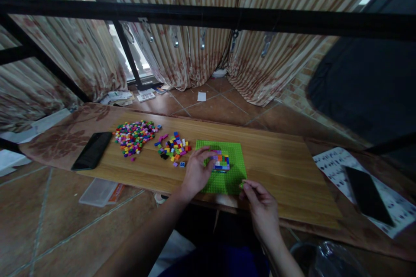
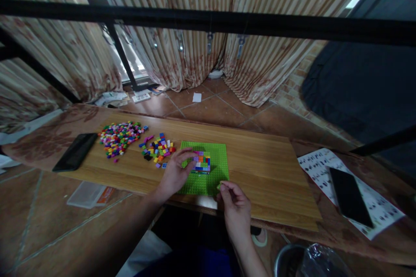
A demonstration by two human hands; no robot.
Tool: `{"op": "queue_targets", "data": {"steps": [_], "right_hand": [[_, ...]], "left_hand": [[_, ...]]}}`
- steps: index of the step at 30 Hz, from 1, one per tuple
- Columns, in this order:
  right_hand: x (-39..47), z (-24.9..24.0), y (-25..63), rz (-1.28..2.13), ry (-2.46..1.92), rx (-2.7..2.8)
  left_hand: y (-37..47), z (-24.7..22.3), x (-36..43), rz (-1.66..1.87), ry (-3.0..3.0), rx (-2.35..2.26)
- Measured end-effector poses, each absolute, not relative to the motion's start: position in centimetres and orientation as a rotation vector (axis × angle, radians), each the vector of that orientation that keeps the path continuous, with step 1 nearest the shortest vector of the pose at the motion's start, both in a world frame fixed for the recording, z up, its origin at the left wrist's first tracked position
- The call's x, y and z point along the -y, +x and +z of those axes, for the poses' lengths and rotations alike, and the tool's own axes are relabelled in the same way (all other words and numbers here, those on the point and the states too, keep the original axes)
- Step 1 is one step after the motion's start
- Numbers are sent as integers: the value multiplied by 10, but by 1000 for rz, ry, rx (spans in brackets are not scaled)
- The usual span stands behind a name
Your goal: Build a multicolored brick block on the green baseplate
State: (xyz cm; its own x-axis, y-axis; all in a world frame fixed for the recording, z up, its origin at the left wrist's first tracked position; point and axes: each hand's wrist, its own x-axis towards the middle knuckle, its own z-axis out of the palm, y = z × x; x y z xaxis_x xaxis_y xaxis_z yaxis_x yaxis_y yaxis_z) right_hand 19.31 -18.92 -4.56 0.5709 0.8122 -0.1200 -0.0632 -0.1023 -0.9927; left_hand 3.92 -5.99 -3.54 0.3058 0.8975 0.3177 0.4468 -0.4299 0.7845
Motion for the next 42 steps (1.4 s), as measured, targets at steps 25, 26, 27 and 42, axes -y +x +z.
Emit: {"op": "queue_targets", "data": {"steps": [25, 26, 27, 42], "right_hand": [[190, -44, 194, 853, -1520, 667], [190, -44, 194, 857, -1524, 663], [190, -45, 194, 860, -1527, 658], [192, -45, 193, 888, -1534, 623]], "left_hand": [[44, -49, 47, 1063, 1578, -1031], [45, -50, 45, 1063, 1548, -1033], [47, -50, 43, 1058, 1521, -1041], [50, -50, 35, 1064, 1726, -1050]]}}
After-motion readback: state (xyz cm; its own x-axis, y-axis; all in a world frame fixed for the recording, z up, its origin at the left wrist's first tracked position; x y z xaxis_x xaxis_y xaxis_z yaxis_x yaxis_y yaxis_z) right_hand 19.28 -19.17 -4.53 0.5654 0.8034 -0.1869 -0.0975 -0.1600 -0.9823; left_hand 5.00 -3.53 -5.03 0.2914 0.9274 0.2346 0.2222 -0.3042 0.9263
